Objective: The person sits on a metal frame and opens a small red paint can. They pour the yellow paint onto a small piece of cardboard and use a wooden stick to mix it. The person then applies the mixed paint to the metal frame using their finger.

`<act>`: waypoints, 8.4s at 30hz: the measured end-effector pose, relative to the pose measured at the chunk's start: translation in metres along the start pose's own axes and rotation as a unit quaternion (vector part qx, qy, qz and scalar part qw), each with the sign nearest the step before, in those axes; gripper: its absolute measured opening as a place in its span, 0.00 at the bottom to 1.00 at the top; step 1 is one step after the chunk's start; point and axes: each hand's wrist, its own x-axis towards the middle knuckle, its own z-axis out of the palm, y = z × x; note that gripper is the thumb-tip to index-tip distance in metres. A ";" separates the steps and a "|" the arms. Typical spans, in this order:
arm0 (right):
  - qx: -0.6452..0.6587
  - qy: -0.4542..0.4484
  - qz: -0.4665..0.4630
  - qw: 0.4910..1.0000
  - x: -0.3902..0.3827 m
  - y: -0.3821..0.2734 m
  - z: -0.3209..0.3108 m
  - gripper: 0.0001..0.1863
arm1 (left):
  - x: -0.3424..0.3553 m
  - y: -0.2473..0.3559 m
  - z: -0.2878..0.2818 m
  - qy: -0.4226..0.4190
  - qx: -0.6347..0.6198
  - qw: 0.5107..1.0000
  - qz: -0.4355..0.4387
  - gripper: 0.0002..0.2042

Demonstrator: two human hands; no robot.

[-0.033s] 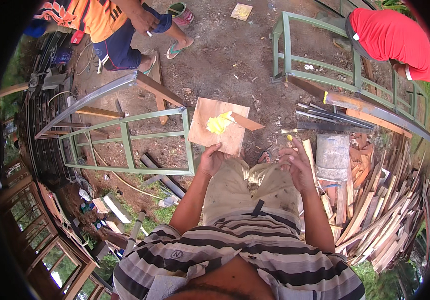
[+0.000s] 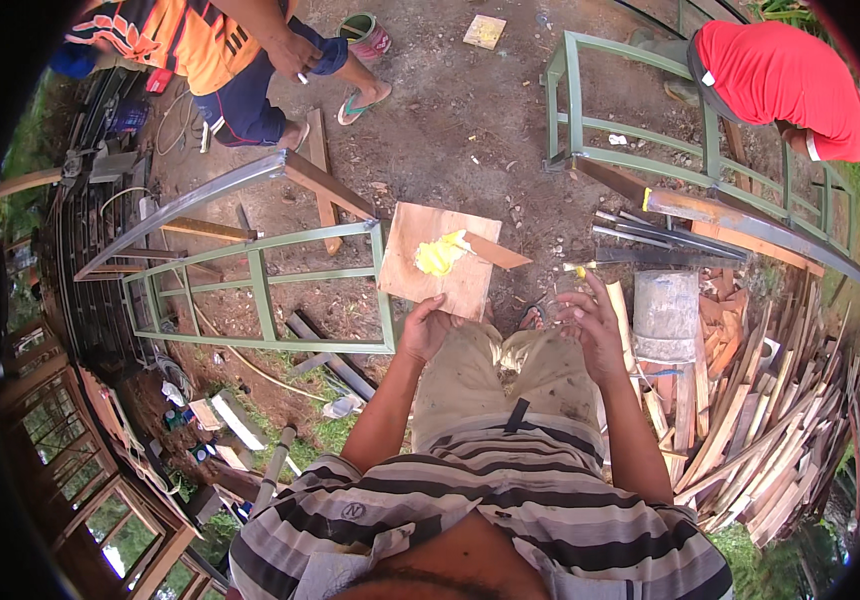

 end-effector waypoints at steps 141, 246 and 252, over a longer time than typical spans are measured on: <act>0.349 0.815 -0.459 -0.061 0.694 0.059 0.029 0.22 | 0.776 0.073 0.312 -0.751 0.638 0.148 0.089 0.45; 0.269 0.921 -0.280 0.036 0.694 0.013 -0.013 0.31 | 0.763 0.077 0.300 -0.772 0.583 0.013 0.255 0.40; 0.253 0.929 -0.266 0.048 0.689 0.015 -0.009 0.30 | 0.768 0.075 0.304 -0.764 0.598 0.014 0.243 0.42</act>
